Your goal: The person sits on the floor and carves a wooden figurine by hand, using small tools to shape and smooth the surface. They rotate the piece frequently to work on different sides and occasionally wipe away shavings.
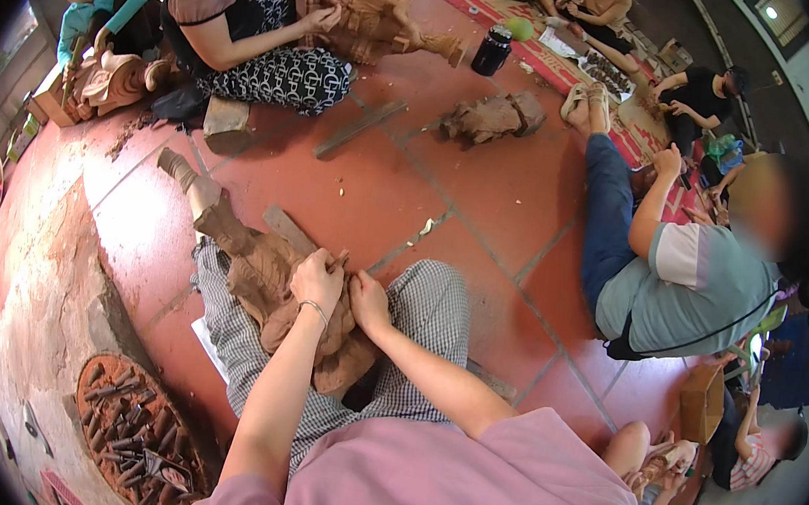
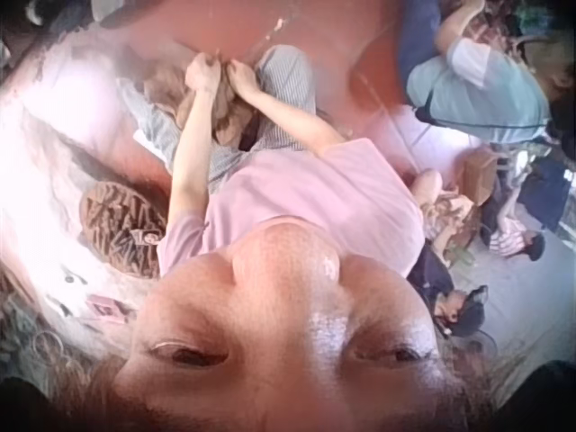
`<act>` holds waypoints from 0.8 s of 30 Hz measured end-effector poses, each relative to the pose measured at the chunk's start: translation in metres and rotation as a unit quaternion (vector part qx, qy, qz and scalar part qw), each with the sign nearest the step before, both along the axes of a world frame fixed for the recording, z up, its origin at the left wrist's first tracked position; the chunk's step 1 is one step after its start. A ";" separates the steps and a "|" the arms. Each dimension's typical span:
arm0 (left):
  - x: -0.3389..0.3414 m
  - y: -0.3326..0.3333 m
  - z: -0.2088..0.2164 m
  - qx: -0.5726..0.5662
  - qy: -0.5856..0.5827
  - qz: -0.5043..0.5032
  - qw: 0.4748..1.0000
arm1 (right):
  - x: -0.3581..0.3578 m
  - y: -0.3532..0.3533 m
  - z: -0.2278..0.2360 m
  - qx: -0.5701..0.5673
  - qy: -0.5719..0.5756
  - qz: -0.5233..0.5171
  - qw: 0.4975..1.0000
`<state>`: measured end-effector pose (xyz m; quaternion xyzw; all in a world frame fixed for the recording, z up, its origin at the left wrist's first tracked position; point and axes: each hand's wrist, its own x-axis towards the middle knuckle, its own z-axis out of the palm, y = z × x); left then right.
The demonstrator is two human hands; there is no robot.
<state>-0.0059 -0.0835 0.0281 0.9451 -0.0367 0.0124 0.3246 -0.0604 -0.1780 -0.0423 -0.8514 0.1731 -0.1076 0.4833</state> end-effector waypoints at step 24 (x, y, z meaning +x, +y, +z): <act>0.024 -0.006 -0.030 -0.056 0.000 0.055 0.997 | -0.004 0.002 0.010 0.012 -0.029 0.003 0.999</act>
